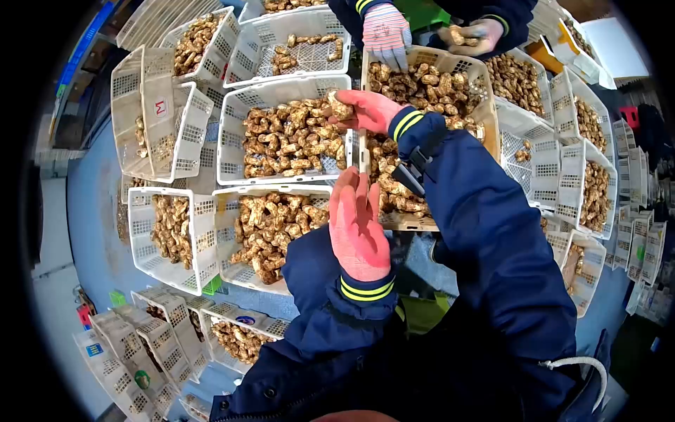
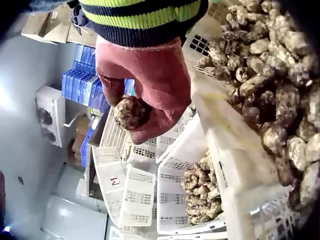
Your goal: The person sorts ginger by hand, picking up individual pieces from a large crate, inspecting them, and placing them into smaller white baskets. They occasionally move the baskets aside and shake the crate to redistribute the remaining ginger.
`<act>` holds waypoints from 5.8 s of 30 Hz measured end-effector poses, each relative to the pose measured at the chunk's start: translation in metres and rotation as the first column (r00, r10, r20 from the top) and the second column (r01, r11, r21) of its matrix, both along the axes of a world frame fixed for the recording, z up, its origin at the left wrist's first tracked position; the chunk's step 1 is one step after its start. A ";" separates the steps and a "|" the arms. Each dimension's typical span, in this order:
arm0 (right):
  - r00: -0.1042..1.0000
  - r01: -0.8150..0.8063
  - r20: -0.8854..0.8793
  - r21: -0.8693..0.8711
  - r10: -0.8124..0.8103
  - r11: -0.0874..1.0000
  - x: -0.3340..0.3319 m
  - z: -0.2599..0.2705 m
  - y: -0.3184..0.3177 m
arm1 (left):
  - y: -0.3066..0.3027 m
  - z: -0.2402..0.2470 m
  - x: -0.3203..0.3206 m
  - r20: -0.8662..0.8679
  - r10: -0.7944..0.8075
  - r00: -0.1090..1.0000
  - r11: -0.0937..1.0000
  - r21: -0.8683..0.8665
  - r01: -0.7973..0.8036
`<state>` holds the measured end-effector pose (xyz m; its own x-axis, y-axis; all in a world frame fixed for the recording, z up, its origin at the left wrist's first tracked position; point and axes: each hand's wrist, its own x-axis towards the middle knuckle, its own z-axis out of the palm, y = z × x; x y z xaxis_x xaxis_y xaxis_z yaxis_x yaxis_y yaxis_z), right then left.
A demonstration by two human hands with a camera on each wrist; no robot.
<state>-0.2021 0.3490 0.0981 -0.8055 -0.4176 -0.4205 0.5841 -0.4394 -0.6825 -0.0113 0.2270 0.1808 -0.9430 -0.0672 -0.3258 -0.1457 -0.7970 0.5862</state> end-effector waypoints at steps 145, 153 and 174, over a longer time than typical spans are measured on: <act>0.896 -0.100 0.189 0.968 0.401 -0.232 0.141 -0.010 0.137 | 0.005 -0.027 -0.012 -0.089 0.057 0.994 0.998 0.012 -0.056; 0.634 0.105 0.281 0.892 0.720 -0.440 0.136 -0.042 0.107 | 0.009 -0.029 -0.014 -0.097 0.006 0.995 1.000 -0.002 -0.007; 0.832 -0.201 0.173 0.980 0.527 -0.004 0.146 -0.040 0.117 | 0.012 -0.038 -0.016 -0.163 -0.093 0.982 0.990 0.093 0.109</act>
<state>-0.0559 0.4661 0.0578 -0.8038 -0.0658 -0.5913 0.2210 0.8898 -0.3994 -0.0272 0.2391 0.1431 -0.9833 0.0570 -0.1727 -0.1408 -0.8393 0.5252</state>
